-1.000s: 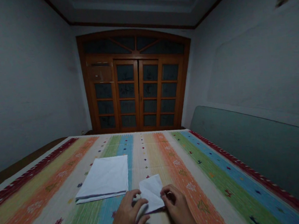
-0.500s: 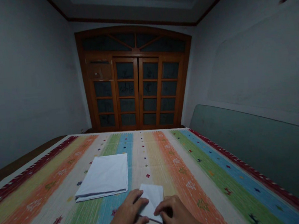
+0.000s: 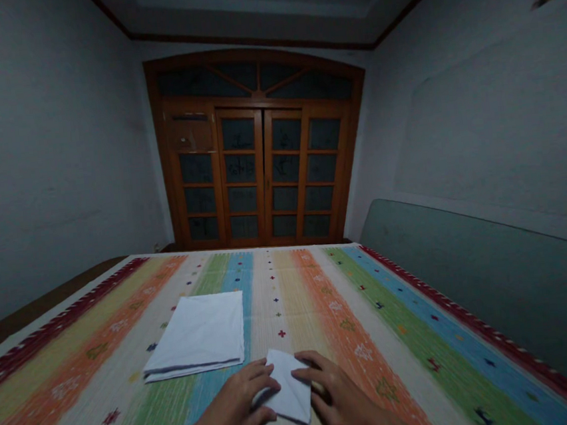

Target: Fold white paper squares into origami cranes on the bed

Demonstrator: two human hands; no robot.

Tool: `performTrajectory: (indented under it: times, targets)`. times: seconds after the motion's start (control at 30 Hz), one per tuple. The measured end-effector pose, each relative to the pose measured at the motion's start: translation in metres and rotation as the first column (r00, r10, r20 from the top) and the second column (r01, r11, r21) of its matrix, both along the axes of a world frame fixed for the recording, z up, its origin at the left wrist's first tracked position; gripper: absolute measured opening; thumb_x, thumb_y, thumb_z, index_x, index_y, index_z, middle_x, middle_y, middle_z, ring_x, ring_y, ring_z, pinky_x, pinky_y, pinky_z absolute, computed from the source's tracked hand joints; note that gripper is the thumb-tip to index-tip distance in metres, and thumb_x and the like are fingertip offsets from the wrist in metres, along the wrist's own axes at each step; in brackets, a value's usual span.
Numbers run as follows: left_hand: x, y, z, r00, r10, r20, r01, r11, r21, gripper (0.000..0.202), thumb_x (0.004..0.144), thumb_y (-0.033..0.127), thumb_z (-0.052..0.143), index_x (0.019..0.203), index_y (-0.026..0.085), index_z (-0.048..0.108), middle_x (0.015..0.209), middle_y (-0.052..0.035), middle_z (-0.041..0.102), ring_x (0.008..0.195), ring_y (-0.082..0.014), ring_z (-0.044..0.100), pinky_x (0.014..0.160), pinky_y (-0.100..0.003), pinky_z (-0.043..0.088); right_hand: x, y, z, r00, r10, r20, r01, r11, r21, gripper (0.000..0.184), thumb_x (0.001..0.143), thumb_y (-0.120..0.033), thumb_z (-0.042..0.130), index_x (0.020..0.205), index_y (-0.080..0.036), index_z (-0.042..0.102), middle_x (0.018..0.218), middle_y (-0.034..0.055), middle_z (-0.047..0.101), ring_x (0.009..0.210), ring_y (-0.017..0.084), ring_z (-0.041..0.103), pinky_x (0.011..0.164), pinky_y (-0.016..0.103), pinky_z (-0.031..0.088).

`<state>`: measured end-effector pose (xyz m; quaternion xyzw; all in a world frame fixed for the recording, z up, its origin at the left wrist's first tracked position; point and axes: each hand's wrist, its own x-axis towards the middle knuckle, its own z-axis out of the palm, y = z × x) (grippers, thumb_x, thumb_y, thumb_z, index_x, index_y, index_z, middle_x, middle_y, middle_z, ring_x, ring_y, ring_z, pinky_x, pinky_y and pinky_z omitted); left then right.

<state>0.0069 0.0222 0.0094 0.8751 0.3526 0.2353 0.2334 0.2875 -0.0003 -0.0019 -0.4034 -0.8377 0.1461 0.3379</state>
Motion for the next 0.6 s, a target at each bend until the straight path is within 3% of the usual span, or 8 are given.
performTrajectory:
  times: [0.2,0.4,0.6]
  targets:
    - [-0.001,-0.003,0.010,1.000,-0.019,0.003,0.019,1.000,-0.022,0.040,0.082,0.030,0.080,0.121,0.029,0.069,0.142,-0.0103,0.064,0.135,-0.0307,0.054,0.112,-0.050,0.042,-0.007,-0.003,0.014,0.997,0.069,-0.024,-0.070,0.996,-0.049,0.034,0.087,-0.014,0.065,0.119,-0.021,0.073,0.115,0.0145,0.071,0.106,0.027,0.069,0.093,0.042,0.057]
    - [-0.002,-0.005,0.022,0.999,-0.044,0.003,0.044,0.998,-0.034,0.036,0.083,0.026,0.078,0.118,0.031,0.070,0.139,-0.0080,0.066,0.135,-0.0297,0.054,0.112,-0.051,0.042,-0.005,-0.007,0.026,0.993,0.119,0.023,-0.116,0.986,-0.119,0.036,0.082,-0.018,0.076,0.118,-0.023,0.074,0.111,0.0119,0.070,0.102,0.027,0.068,0.090,0.039,0.057]
    - [0.000,-0.008,0.027,0.971,-0.204,-0.127,0.224,0.960,0.171,0.020,0.091,0.015,0.067,0.106,0.027,0.071,0.128,-0.0065,0.072,0.127,-0.0274,0.061,0.104,-0.042,0.052,-0.006,-0.008,0.028,0.989,0.144,0.012,-0.142,0.982,-0.123,0.037,0.080,-0.028,0.082,0.115,-0.022,0.075,0.108,0.0116,0.069,0.099,0.026,0.067,0.086,0.036,0.056]
